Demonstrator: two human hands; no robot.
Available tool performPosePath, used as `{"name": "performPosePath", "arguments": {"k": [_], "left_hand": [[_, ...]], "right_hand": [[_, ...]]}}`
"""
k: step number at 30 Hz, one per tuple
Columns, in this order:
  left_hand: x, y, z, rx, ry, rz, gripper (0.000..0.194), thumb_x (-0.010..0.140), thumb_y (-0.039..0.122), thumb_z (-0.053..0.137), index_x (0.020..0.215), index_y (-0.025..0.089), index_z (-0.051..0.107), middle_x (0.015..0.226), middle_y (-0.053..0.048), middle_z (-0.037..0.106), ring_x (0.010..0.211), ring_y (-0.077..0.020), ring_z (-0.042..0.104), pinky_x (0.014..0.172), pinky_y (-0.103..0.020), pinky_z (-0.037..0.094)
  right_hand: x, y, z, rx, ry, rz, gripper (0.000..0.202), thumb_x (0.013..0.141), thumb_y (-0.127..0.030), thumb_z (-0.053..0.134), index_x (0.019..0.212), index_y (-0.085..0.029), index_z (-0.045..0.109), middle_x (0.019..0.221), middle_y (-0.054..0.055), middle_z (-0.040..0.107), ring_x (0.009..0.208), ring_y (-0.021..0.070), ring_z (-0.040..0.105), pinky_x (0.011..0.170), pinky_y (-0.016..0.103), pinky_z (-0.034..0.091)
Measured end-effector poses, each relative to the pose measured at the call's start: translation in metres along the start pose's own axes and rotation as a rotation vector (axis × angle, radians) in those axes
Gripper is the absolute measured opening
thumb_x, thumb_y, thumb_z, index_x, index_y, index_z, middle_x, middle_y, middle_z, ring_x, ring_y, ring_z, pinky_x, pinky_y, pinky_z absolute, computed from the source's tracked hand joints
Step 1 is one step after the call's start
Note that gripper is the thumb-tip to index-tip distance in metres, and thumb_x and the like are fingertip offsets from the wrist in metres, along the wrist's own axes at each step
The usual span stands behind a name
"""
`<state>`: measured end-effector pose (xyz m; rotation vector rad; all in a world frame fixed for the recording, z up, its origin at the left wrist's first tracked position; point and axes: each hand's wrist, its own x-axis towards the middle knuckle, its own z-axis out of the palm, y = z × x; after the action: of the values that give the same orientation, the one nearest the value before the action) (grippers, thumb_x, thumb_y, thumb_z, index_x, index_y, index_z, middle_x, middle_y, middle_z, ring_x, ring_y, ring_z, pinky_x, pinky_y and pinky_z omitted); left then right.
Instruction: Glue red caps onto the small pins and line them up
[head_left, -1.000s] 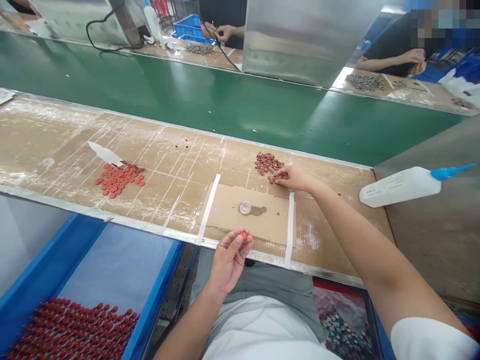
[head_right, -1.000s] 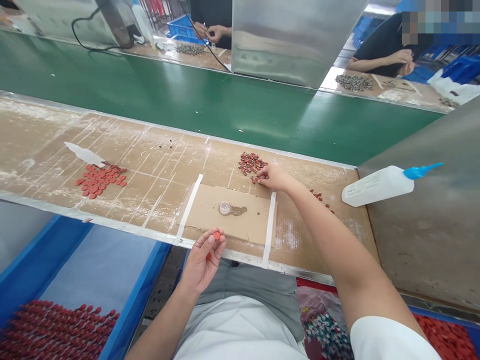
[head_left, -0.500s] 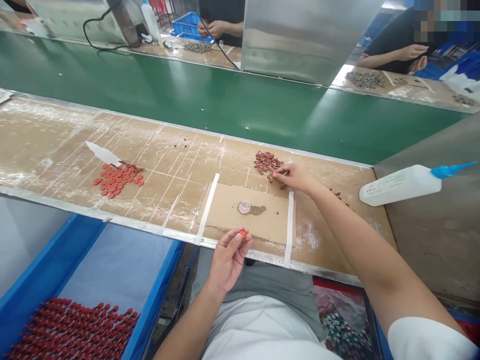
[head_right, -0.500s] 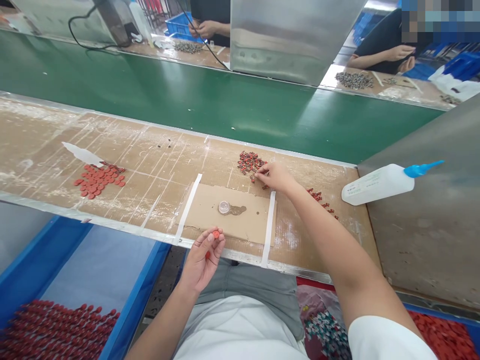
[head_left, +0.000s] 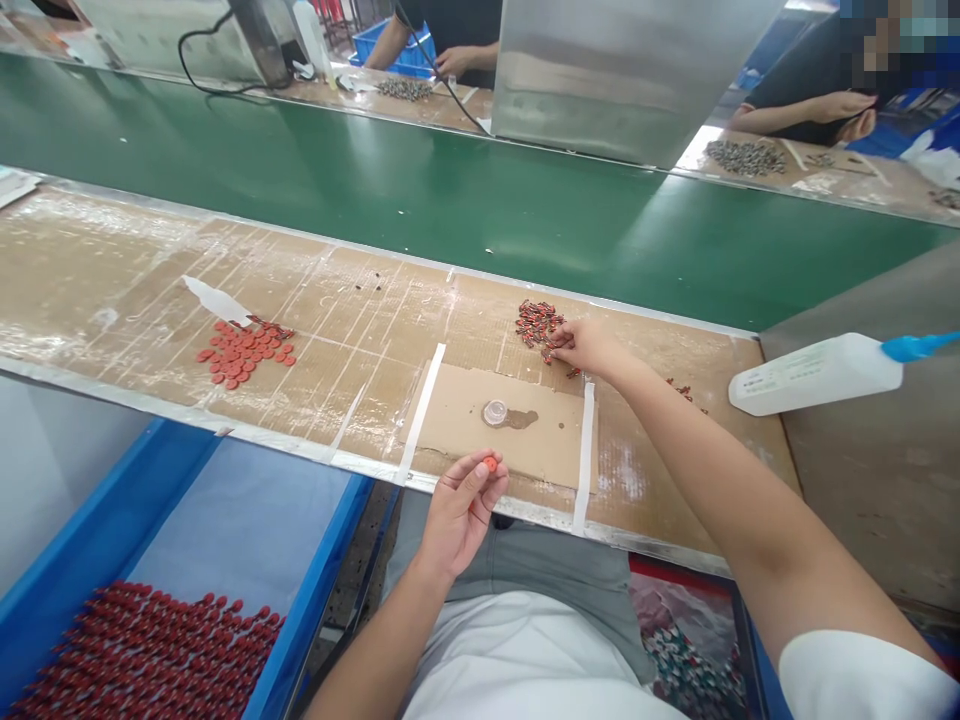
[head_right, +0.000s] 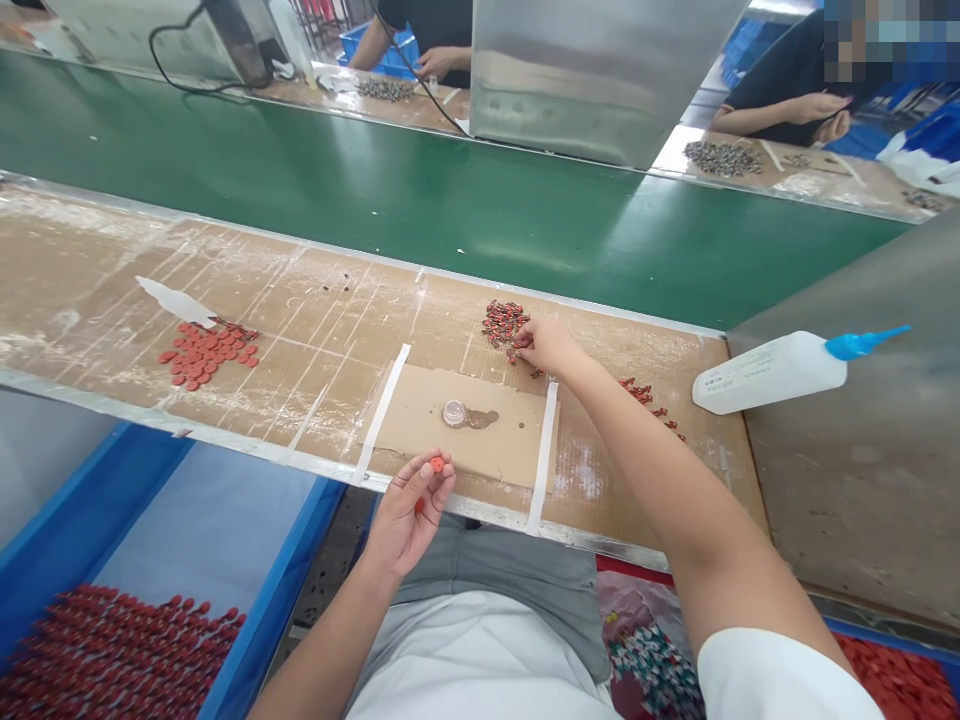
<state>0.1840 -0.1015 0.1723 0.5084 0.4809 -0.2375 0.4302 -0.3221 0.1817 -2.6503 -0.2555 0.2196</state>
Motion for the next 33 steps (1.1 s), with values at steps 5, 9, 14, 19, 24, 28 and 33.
{"name": "performPosePath", "arguments": {"k": [5,9,14,19,24,28,33], "left_hand": [[0.000,0.001,-0.001,-0.010,-0.012,0.003,0.017,0.079,0.013,0.073,0.096,0.014,0.073,0.099,-0.006,0.074,0.086,-0.0107,0.071,0.084,-0.020,0.058],[0.000,0.002,-0.002,-0.031,-0.036,0.000,0.018,0.079,0.014,0.073,0.097,0.013,0.073,0.099,-0.007,0.074,0.087,-0.0109,0.071,0.084,-0.019,0.058],[-0.001,0.002,-0.005,-0.048,-0.048,-0.011,0.019,0.078,0.014,0.074,0.097,0.013,0.073,0.100,-0.007,0.075,0.087,-0.0108,0.071,0.084,-0.018,0.057],[0.002,0.002,-0.007,-0.066,-0.072,-0.004,0.021,0.076,0.014,0.075,0.097,0.015,0.073,0.097,-0.006,0.075,0.085,-0.0101,0.071,0.082,-0.018,0.058],[0.008,0.002,-0.006,-0.053,-0.077,0.047,0.021,0.074,0.017,0.078,0.095,0.016,0.074,0.096,-0.005,0.075,0.083,-0.0106,0.072,0.080,-0.018,0.058],[0.012,0.000,-0.006,-0.023,-0.103,0.076,0.021,0.074,0.016,0.077,0.095,0.015,0.074,0.098,-0.006,0.075,0.085,-0.0114,0.072,0.082,-0.019,0.058],[0.011,-0.002,-0.008,-0.007,-0.135,0.086,0.022,0.076,0.015,0.076,0.098,0.016,0.074,0.101,-0.006,0.075,0.087,-0.0111,0.071,0.085,-0.020,0.057]], "right_hand": [[-0.004,-0.002,-0.004,-0.034,0.024,-0.018,0.026,0.070,-0.011,0.069,0.094,-0.020,0.074,0.081,0.005,0.074,0.072,0.0197,0.068,0.073,0.032,0.053],[-0.036,-0.010,-0.002,0.183,0.190,-0.068,0.024,0.076,-0.024,0.068,0.099,-0.018,0.074,0.081,0.005,0.074,0.071,0.0170,0.067,0.069,0.030,0.055],[-0.091,-0.021,0.024,0.448,0.365,-0.050,0.032,0.075,-0.043,0.073,0.096,-0.019,0.076,0.085,0.006,0.076,0.072,0.0186,0.071,0.068,0.031,0.058],[-0.114,-0.021,0.048,0.264,0.396,-0.125,0.022,0.081,-0.039,0.069,0.096,-0.026,0.077,0.098,0.004,0.076,0.078,0.0204,0.073,0.075,0.036,0.059],[-0.117,-0.040,0.050,0.477,0.495,-0.064,0.024,0.077,-0.040,0.074,0.096,-0.025,0.076,0.095,0.004,0.077,0.081,0.0212,0.073,0.074,0.035,0.060],[-0.121,-0.066,0.057,0.724,0.537,-0.087,0.028,0.075,-0.038,0.077,0.097,-0.022,0.076,0.093,0.006,0.077,0.080,0.0207,0.074,0.071,0.032,0.060],[-0.120,-0.076,0.073,0.549,0.588,-0.240,0.019,0.082,-0.032,0.072,0.098,-0.023,0.076,0.093,0.005,0.077,0.077,0.0183,0.072,0.063,0.029,0.055]]}}
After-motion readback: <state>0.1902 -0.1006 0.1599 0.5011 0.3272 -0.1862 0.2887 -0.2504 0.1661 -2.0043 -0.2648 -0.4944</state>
